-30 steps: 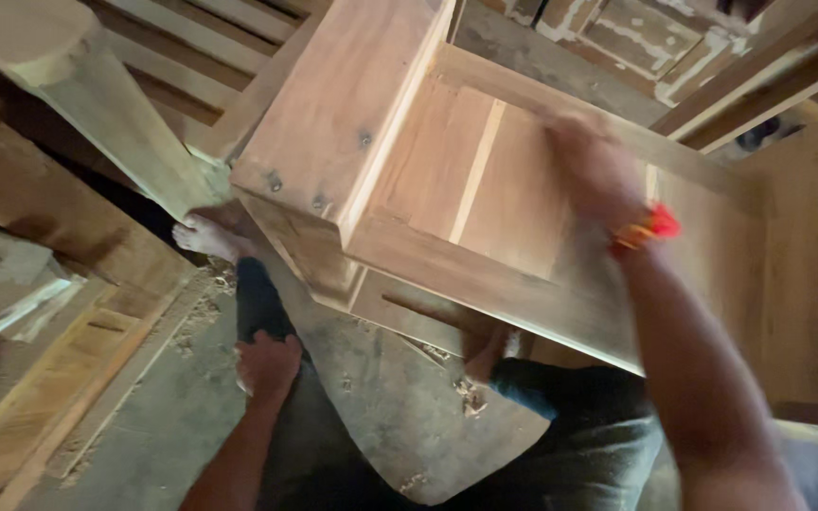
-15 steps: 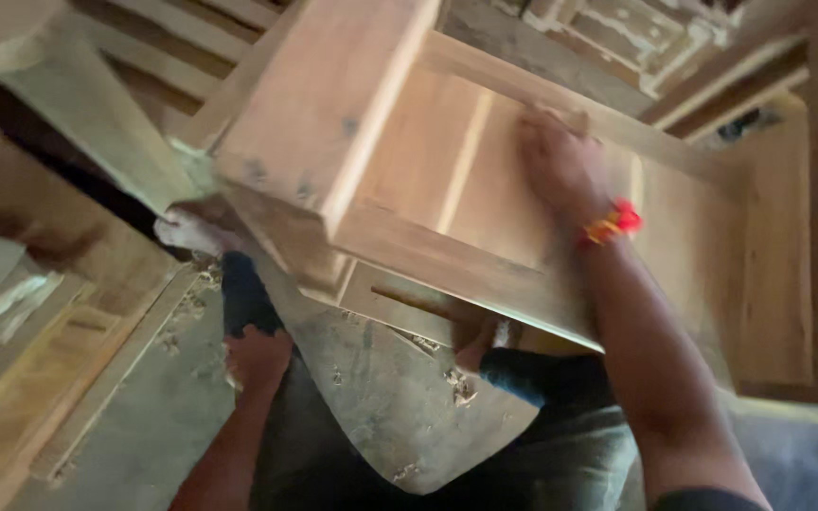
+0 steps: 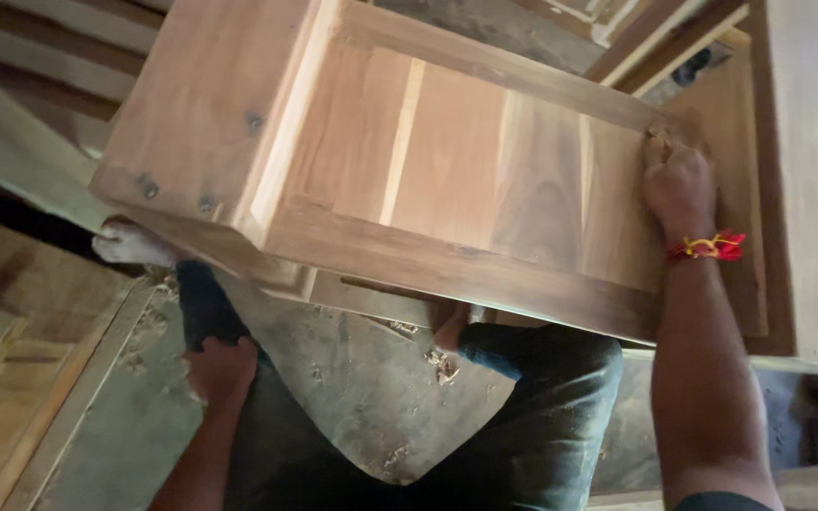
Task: The person is sanding a wooden bench by hand using a piece of sandpaper, rubbing the paper across the top and sides of the wood.
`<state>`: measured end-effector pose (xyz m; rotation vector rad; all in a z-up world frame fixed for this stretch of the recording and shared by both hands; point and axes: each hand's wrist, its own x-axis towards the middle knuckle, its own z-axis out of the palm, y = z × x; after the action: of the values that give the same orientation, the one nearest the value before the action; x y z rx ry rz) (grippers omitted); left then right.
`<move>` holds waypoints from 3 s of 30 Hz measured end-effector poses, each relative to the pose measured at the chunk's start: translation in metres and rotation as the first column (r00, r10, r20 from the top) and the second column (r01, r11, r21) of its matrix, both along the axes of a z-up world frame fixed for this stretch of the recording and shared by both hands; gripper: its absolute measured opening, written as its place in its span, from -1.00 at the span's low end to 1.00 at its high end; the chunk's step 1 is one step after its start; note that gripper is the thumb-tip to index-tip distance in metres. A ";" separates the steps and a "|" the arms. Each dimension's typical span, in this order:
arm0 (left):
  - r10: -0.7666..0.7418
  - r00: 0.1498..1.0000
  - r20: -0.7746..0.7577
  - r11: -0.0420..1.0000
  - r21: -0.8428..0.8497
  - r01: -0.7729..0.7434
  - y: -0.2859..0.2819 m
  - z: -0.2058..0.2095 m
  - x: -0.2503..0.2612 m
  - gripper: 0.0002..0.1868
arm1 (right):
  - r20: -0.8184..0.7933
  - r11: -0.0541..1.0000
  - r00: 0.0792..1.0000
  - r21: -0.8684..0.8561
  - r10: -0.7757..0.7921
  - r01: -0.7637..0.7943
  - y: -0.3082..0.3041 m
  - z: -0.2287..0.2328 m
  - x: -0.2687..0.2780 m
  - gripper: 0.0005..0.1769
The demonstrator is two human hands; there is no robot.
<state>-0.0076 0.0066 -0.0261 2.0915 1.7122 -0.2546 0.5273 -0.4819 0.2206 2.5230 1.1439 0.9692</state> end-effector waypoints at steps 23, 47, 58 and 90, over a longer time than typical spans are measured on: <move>-0.002 0.999 -0.041 1.000 0.004 0.003 0.018 -0.033 -0.007 -0.19 | -0.335 0.845 0.922 0.420 -0.193 0.330 0.108 0.068 -0.089 -0.66; -0.021 1.000 0.010 1.000 0.023 0.021 0.012 -0.020 0.003 -0.22 | -0.136 0.950 0.990 0.302 -0.037 0.077 0.086 0.036 -0.082 -0.72; -0.036 0.999 -0.036 0.999 0.002 0.036 0.016 -0.028 -0.010 -0.18 | -0.184 0.781 0.871 0.553 0.455 -0.291 0.191 0.037 -0.098 -0.78; 0.045 0.992 0.116 0.997 -0.066 -0.038 -0.003 0.017 0.001 -0.28 | -0.074 0.986 0.984 -0.013 0.162 -0.163 0.090 0.013 -0.020 -0.71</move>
<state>-0.0069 0.0032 -0.0086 1.9830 1.6551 -0.1677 0.5073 -0.3920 0.2331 2.5006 1.3926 0.9053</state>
